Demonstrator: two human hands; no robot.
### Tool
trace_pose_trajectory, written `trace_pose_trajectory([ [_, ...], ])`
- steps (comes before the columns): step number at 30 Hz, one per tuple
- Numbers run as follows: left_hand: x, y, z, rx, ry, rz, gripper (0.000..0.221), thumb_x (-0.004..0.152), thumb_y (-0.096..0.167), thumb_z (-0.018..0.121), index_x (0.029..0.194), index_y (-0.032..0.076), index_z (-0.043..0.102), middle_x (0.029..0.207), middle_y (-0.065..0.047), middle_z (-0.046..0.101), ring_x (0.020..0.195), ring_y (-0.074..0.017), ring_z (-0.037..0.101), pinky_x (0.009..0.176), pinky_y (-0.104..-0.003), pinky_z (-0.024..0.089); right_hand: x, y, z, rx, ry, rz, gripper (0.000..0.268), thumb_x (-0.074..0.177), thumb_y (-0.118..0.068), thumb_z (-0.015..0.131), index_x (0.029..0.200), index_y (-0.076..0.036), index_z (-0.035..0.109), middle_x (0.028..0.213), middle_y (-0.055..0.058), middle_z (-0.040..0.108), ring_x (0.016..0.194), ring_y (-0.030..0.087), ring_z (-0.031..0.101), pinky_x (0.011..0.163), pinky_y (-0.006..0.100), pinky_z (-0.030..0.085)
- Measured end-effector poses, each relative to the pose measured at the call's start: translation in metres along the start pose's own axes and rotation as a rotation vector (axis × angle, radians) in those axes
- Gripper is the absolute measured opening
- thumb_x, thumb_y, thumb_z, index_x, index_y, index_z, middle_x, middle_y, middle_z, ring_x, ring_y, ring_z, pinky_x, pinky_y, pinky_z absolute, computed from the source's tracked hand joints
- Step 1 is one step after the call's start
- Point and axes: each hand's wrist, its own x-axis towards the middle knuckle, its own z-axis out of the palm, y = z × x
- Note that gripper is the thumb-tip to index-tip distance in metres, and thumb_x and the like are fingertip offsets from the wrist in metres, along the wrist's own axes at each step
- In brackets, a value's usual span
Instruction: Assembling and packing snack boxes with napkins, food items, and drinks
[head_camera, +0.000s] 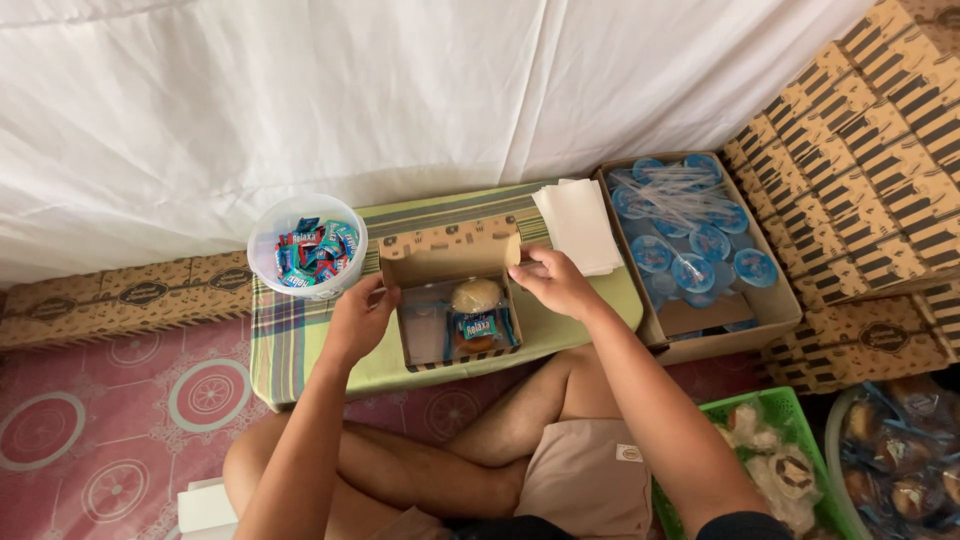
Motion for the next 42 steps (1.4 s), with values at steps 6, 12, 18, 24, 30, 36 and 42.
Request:
trace_pose_trajectory([
  [6, 0.007, -0.032, 0.000, 0.277, 0.025, 0.051, 0.021, 0.097, 0.028, 0.066, 0.110, 0.014, 0.073, 0.107, -0.011, 0.078, 0.109, -0.0350, 0.071, 0.094, -0.057, 0.057, -0.016, -0.008, 0.006, -0.104, 0.012, -0.099, 0.039, 0.096, -0.013, 0.073, 0.131, 0.001, 0.061, 0.125, 0.021, 0.069, 0.108, 0.030, 0.073, 0.085, 0.043, 0.063],
  [12, 0.012, -0.034, -0.005, 0.297, 0.004, -0.037, 0.019, 0.098, 0.035, 0.064, 0.110, 0.025, 0.075, 0.100, -0.008, 0.078, 0.109, -0.0374, 0.069, 0.091, -0.054, 0.054, -0.008, 0.023, 0.006, -0.141, 0.047, -0.152, 0.039, 0.096, -0.011, 0.072, 0.132, -0.002, 0.062, 0.126, 0.018, 0.069, 0.105, 0.026, 0.073, 0.079, 0.039, 0.064],
  [18, -0.017, 0.019, -0.006, 0.219, -0.124, 0.143, 0.060, 0.085, -0.001, 0.069, 0.144, 0.007, 0.059, 0.143, -0.025, 0.058, 0.129, -0.0476, 0.058, 0.106, -0.059, 0.051, -0.025, -0.003, 0.016, -0.138, 0.052, -0.241, 0.055, 0.088, 0.007, 0.067, 0.141, -0.004, 0.059, 0.136, 0.021, 0.063, 0.124, 0.041, 0.063, 0.087, 0.050, 0.062],
  [24, -0.078, 0.035, 0.004, 0.195, 0.167, 0.695, 0.076, 0.068, -0.006, 0.079, 0.141, 0.002, 0.060, 0.139, -0.024, 0.058, 0.128, -0.0497, 0.056, 0.103, -0.057, 0.051, -0.068, 0.007, 0.028, -0.057, 0.144, -0.458, 0.081, 0.075, 0.006, 0.050, 0.155, -0.003, 0.041, 0.153, 0.022, 0.042, 0.142, 0.041, 0.040, 0.109, 0.054, 0.045],
  [30, -0.115, 0.031, 0.026, 0.201, 0.391, 0.641, 0.057, 0.088, 0.012, 0.077, 0.139, -0.001, 0.056, 0.127, -0.018, 0.067, 0.108, -0.0235, 0.072, 0.086, -0.034, 0.064, -0.101, -0.029, 0.055, -0.217, 0.341, -0.594, 0.047, 0.099, -0.022, 0.065, 0.140, -0.003, 0.056, 0.139, 0.017, 0.059, 0.125, 0.026, 0.063, 0.093, 0.034, 0.064],
  [36, -0.123, 0.024, 0.037, 0.126, 0.535, 0.310, 0.041, 0.089, 0.015, 0.079, 0.126, 0.011, 0.063, 0.103, -0.002, 0.080, 0.090, -0.0122, 0.079, 0.079, -0.026, 0.061, -0.105, -0.019, 0.070, -0.113, 0.526, -0.503, 0.044, 0.089, -0.013, 0.079, 0.126, 0.006, 0.063, 0.106, 0.022, 0.074, 0.092, 0.023, 0.077, 0.083, 0.029, 0.067],
  [42, -0.102, 0.010, 0.049, -0.253, 0.586, 0.359, 0.060, 0.079, -0.004, 0.084, 0.133, 0.001, 0.057, 0.082, -0.015, 0.076, 0.081, -0.0272, 0.078, 0.082, -0.042, 0.065, -0.095, -0.011, 0.068, -0.093, 0.697, -0.484, 0.042, 0.078, -0.010, 0.092, 0.112, 0.001, 0.070, 0.085, 0.020, 0.079, 0.079, 0.022, 0.079, 0.070, 0.028, 0.064],
])
